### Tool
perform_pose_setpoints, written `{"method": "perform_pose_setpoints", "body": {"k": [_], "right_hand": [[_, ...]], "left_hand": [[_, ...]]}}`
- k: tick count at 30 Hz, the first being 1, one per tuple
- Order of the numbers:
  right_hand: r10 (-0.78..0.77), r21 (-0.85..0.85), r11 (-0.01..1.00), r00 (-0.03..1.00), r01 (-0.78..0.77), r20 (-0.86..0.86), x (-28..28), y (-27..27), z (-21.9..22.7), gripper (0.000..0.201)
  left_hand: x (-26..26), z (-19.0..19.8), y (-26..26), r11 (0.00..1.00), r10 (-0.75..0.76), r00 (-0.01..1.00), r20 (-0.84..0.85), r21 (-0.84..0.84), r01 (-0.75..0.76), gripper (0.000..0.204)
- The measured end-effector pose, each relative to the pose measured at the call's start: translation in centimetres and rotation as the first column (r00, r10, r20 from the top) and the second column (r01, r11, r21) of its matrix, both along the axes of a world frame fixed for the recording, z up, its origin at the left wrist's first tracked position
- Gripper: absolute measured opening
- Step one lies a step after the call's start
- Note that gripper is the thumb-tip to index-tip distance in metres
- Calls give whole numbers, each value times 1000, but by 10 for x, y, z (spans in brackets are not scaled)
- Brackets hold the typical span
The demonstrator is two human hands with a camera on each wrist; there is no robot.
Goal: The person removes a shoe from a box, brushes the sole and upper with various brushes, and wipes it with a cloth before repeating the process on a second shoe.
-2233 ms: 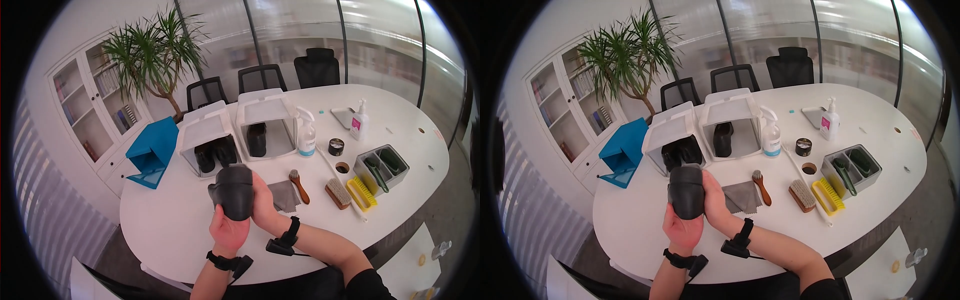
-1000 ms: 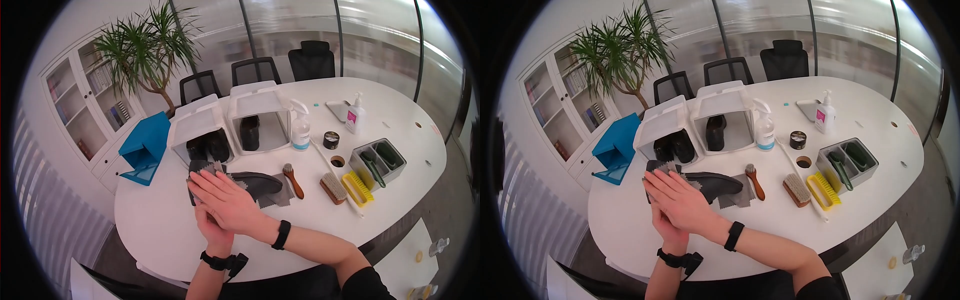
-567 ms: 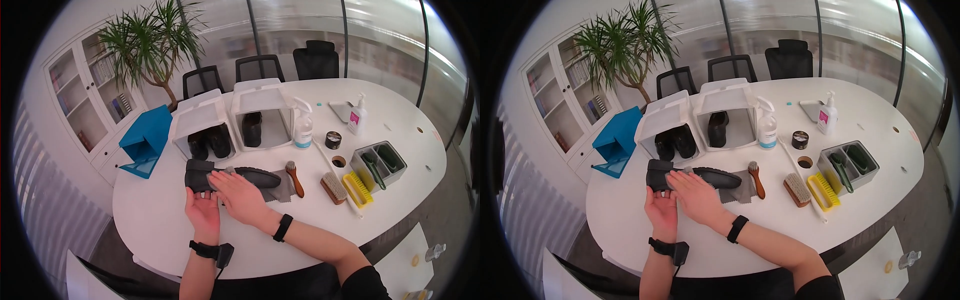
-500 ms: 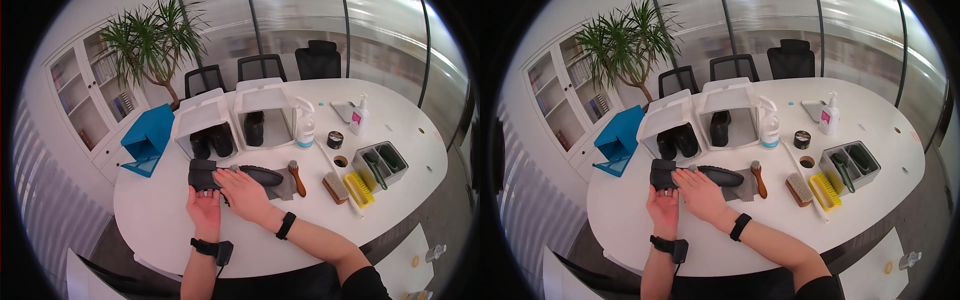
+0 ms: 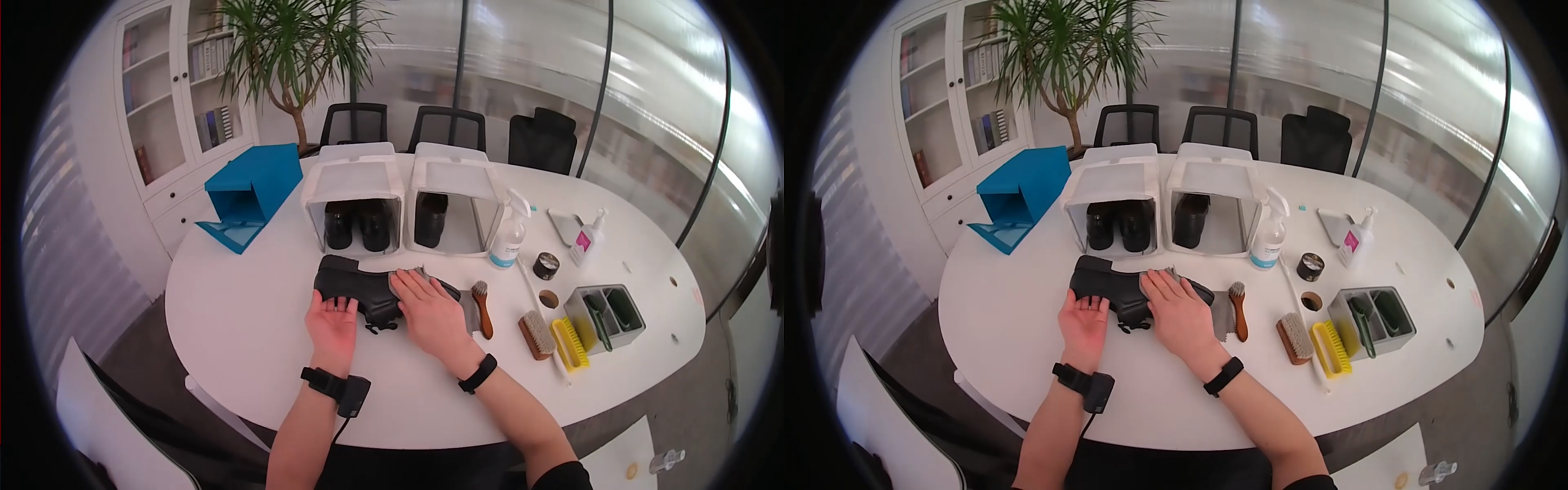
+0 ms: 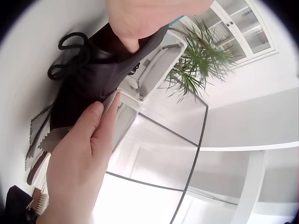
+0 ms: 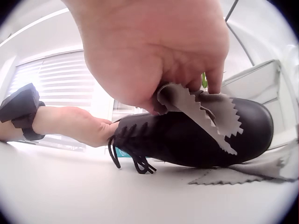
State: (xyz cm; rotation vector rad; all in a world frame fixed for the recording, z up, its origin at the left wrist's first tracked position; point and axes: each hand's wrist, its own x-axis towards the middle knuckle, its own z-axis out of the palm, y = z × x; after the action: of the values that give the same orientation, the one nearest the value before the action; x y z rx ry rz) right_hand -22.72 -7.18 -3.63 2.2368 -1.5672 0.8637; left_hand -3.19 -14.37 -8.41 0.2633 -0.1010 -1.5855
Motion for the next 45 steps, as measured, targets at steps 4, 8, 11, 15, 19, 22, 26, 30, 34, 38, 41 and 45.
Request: {"method": "perform_pose_setpoints", "body": {"k": [4,8,11,15,19,22,26,30,34,38,41,45], "right_hand": [[-32,44,998,999,33,-27,-11,7,-5,52],[-106,125,986,994,109,-36,-38,26,-6,55],[-196,162,966,979,203,-55,-69,36,-6,40],[-527,390,726,823,566,-213,-83,40,18,23],[-406,58,914,911,402,72,-35,18,25,15],[-334,11,943,942,334,-29,8,-14,3,31],[103,-122,987,995,-101,15,33,-38,-13,37],[210,-31,978,971,-208,114,24,-38,-4,38],[147,7,989,977,-150,157,-5,-30,1,39],[-93,106,992,959,67,268,-37,-20,-7,38],[-225,328,939,904,103,362,-52,-15,5,38],[-131,287,958,885,-3,447,-54,-18,-2,40]], "left_hand": [[1,0,2,1000,-13,1000,-22,-24,12,31],[-4,9,5,1000,-6,1000,-16,-14,6,32],[-7,5,3,999,27,1000,-14,-18,-27,33],[-8,9,4,999,32,999,-1,10,-32,29],[-17,21,17,998,-38,939,341,66,17,35],[-27,11,20,987,-42,334,942,-14,161,36],[-22,-5,8,957,-37,367,929,-73,280,33],[-20,4,12,975,-19,499,866,-95,201,23],[-26,14,17,957,9,599,801,-180,226,18],[-23,20,21,912,101,341,935,-224,343,26],[-20,22,28,855,222,162,962,-272,442,44],[-13,6,17,813,434,-246,867,-260,521,50]]}}
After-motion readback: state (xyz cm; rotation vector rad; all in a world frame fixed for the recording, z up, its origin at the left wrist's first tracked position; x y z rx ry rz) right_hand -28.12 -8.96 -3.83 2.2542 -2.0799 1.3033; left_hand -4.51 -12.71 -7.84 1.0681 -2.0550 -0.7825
